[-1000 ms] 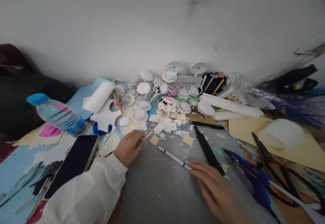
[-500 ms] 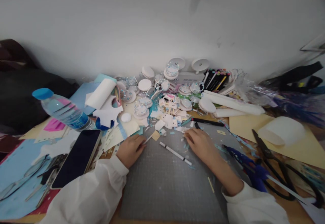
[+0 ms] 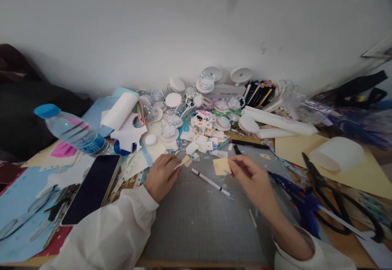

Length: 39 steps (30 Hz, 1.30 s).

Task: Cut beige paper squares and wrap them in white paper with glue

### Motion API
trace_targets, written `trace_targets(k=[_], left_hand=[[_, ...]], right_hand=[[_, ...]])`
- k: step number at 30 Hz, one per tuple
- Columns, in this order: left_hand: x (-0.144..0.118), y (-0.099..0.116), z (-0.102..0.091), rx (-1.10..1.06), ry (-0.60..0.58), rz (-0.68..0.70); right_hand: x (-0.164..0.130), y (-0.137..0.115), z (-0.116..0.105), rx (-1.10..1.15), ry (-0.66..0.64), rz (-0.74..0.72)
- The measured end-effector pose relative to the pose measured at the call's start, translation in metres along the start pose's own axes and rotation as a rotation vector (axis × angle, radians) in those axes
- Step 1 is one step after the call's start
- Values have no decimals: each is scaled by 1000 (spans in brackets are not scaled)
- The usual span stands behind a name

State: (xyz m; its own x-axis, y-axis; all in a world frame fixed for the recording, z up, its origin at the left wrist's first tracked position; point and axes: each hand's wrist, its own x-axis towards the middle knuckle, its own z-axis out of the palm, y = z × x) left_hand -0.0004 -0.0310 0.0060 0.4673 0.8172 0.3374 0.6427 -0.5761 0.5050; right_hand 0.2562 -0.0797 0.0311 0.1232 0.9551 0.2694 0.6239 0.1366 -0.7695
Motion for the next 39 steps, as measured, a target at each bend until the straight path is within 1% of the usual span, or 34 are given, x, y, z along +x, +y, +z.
trace_targets(k=[3, 5, 7, 9, 11, 14, 16, 17, 20, 22, 26, 29, 32, 34, 36, 37, 38, 39], left_hand=[[-1, 29, -6, -177, 37, -7], [-1, 46, -6, -535, -5, -91], [0, 56, -3, -746, -41, -176], [0, 58, 1, -792, -47, -241], [0, 55, 3, -777, -44, -273], [-4, 49, 3, -756, -74, -262], [-8, 45, 1, -750, -120, -241], [-9, 43, 0, -700, -143, -202], [-10, 31, -4, -391, -182, -14], [-8, 19, -6, -205, -166, 70], [3, -6, -3, -58, -108, 88], [14, -14, 1, 14, -77, 111], [23, -11, 3, 66, -41, 130], [24, -5, 1, 102, 20, 114], [21, 2, -3, 85, 92, 96], [17, 7, -6, 59, 115, 97], [13, 12, -9, 21, 117, 115], [9, 19, -12, -16, 95, 152]], right_hand=[[-6, -18, 6, 265, -106, 117], [-9, -27, 11, 428, -179, 176], [-12, -32, 16, 497, -230, 181], [-15, -33, 20, 531, -263, 164], [-20, -30, 24, 523, -301, 117], [-30, -22, 28, 379, -369, 5], [-36, -16, 29, 262, -371, -54], [-39, -13, 29, 221, -353, -74], [-48, -4, 24, 165, -272, -100], [-53, 3, 16, 156, -207, -60], [-62, 13, -6, 155, -56, 62], [-67, 15, -19, 97, 89, 102], [-69, 15, -23, 12, 203, 118], [-70, 15, -22, -38, 220, 88], [-71, 16, -18, -79, 186, 19], [-71, 16, -15, -94, 150, -29], [-71, 15, -13, -104, 102, -87], [-71, 14, -10, -111, 45, -152]])
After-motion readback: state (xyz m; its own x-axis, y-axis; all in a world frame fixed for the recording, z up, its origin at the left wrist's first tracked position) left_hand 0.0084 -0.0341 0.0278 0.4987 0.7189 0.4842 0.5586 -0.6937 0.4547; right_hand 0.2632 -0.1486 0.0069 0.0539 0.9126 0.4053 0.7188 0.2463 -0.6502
